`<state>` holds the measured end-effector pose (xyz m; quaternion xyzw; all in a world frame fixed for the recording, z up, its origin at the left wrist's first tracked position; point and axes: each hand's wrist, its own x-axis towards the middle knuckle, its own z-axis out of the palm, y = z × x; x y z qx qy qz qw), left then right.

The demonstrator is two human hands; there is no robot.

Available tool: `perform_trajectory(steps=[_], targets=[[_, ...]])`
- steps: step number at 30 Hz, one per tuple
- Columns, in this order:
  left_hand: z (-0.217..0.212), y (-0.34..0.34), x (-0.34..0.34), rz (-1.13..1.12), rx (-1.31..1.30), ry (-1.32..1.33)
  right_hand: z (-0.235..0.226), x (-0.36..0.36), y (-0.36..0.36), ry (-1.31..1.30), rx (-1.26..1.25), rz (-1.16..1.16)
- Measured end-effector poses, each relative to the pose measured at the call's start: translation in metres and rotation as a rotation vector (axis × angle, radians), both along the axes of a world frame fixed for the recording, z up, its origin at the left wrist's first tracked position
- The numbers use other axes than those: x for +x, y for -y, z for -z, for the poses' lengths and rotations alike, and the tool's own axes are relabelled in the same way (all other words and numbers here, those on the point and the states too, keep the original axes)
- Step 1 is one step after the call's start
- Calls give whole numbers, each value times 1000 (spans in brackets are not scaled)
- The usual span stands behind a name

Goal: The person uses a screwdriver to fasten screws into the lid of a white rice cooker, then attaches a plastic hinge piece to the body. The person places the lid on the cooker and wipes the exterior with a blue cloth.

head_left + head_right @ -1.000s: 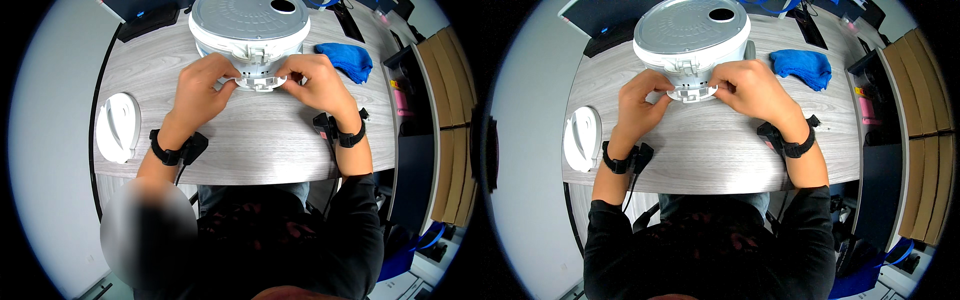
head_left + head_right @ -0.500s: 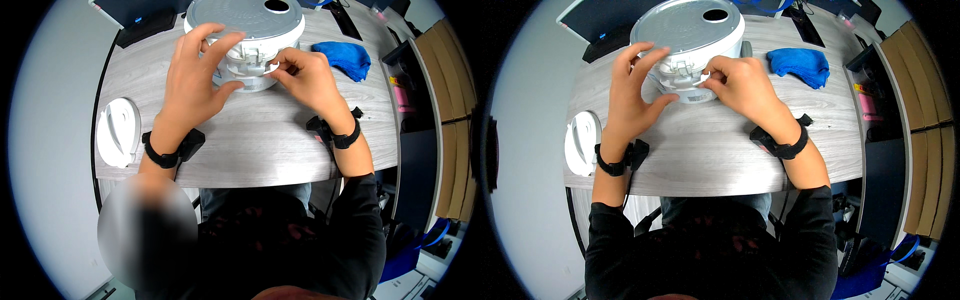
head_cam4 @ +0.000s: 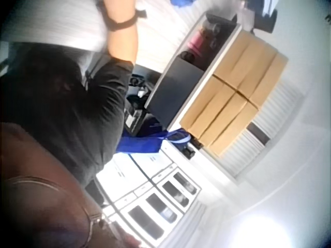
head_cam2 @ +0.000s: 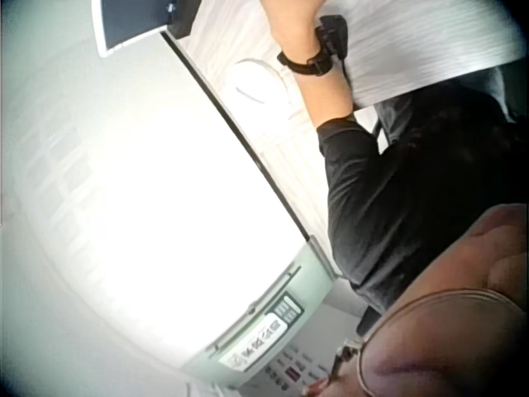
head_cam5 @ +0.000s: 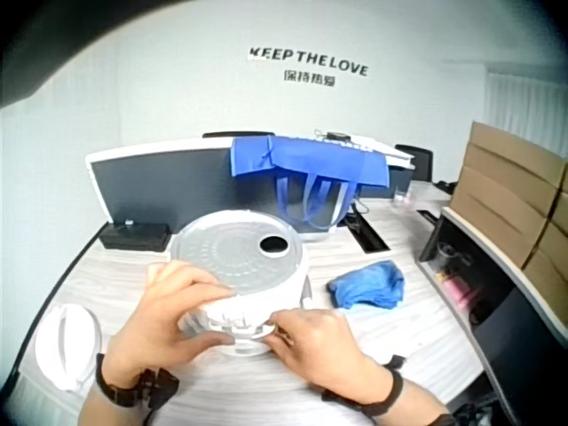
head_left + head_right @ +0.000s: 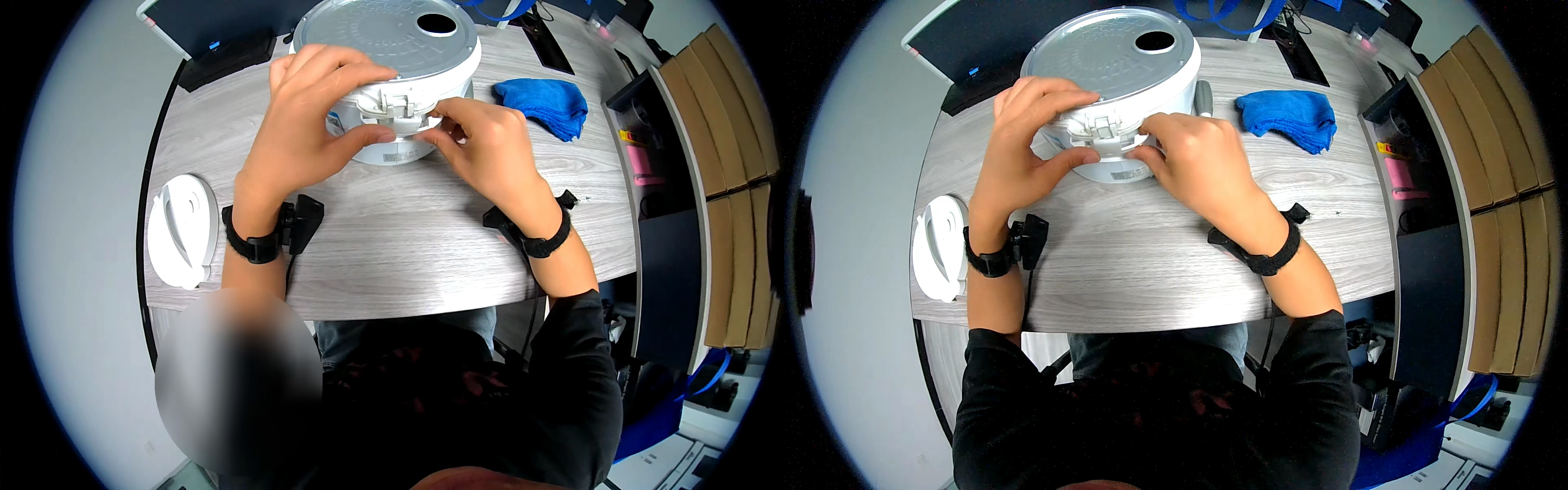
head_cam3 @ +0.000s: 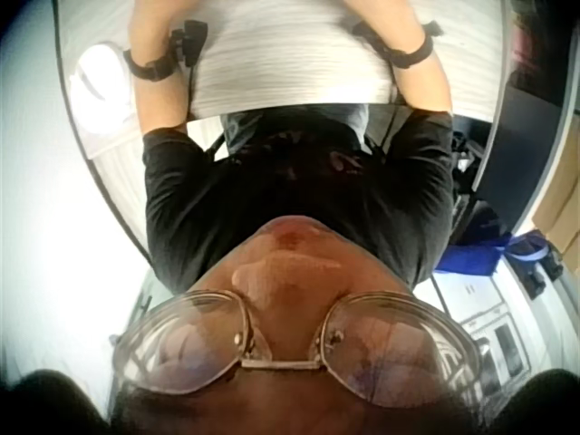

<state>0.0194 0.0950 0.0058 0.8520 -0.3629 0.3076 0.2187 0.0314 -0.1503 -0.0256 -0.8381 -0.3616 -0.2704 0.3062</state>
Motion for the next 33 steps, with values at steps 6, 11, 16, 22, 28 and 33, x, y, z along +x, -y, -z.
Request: perform_trajectory(steps=[6,11,16,22,28,33], targets=[[6,-4,5,28,-13,27,-10,-5,5,4,-65,80],[5,-2,5,31,-21,36,-30,10,17,98,28,-28],[4,-2,5,37,-23,41,-31,20,-3,78,-25,-174],[6,-1,6,37,-28,33,-21,28,-5,202,-65,-164],[7,1,6,34,-33,34,-13,32,-5,225,-4,-191],[9,2,8,41,-45,74,-12,32,-6,225,14,-189]])
